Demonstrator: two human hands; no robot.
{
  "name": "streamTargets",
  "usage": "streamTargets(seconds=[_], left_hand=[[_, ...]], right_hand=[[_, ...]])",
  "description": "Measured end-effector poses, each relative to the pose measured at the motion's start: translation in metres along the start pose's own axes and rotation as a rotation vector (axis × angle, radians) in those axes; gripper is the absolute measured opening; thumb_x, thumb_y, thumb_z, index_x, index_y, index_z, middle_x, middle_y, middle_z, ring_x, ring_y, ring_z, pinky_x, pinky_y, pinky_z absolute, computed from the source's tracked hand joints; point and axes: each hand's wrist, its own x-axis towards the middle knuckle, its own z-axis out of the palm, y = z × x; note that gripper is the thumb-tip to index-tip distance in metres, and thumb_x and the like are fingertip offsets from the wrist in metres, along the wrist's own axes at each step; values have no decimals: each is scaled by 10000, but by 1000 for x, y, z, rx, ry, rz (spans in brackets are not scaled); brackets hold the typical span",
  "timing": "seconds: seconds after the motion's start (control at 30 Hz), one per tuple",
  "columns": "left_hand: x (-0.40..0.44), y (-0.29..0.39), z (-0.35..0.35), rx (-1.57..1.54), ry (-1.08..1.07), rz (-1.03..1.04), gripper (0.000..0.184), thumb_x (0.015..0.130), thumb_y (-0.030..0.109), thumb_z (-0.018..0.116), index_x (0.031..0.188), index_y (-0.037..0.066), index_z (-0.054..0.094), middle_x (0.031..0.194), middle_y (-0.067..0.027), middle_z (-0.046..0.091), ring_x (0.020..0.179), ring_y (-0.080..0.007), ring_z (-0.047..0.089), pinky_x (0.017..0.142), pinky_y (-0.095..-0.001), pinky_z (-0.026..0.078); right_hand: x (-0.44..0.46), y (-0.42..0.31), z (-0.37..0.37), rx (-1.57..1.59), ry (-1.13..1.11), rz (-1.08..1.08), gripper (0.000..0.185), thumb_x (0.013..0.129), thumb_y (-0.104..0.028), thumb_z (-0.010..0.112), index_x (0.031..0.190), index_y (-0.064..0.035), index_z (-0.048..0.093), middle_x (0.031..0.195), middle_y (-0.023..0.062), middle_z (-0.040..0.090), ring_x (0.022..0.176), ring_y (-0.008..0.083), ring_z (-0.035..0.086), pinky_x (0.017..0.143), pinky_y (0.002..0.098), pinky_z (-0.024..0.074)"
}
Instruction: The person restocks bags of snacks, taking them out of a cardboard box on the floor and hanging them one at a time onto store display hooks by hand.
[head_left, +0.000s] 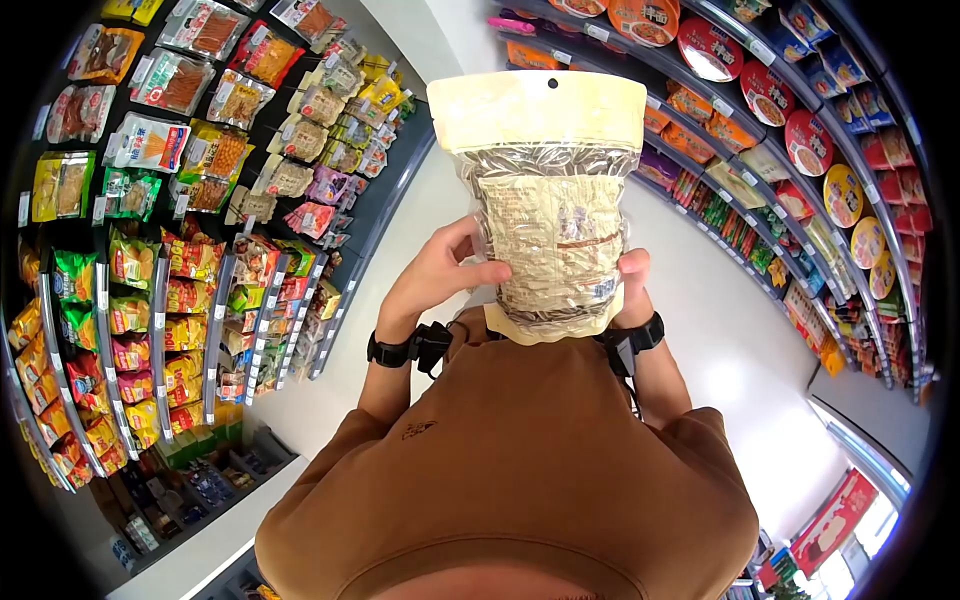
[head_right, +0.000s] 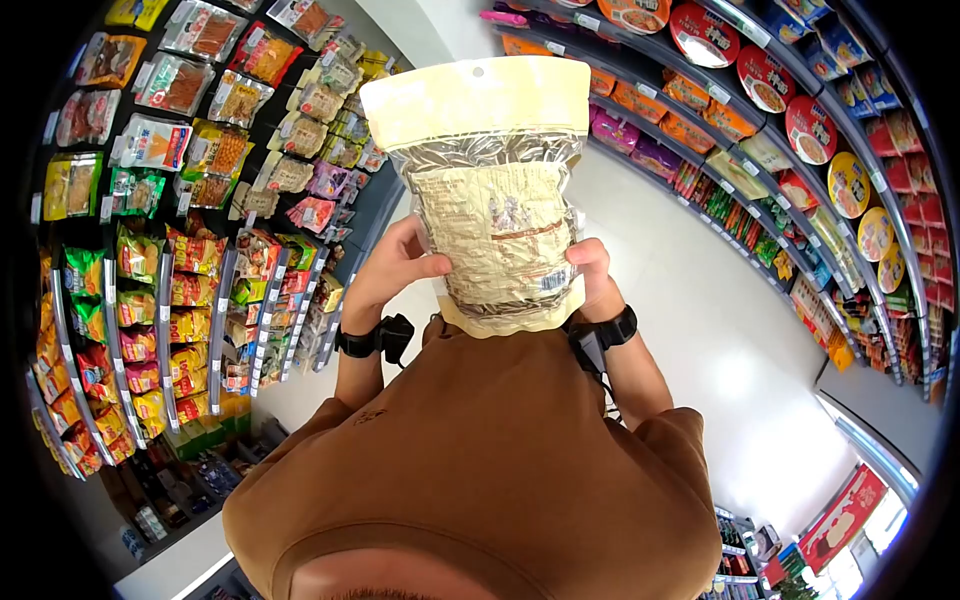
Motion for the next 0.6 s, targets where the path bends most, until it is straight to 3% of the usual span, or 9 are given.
streamTargets(seconds=[0.43,0.5,0.6], left_hand=[[-1,-3,0,-2,-35,-29,591,742,182,787,1212,-38,505,1177,-74,584,1085,-135,520,953,-307,392],[-1,-8,0,29,-35,5,598,751,182,780,1228,-38,493,1192,-76,574,1098,-137,509,962,-305,384],[-2,-5,1,16,-25,-29,594,764,183,769,1235,-42,485,1200,-78,566,1115,-142,496,973,-307,374]], right_hand=[[-5,-7,4,4,-17,66,870,552,-241,592,1352,18,371,1316,231,471,1148,384,497,1003,474,388],[-5,-6,10,58,-95,50,767,610,-184,573,1328,26,406,1289,215,506,1127,356,527,1005,436,393],[-4,-5,9,95,-111,65,768,611,-192,575,1328,26,406,1292,212,505,1125,355,529,1006,436,392]])
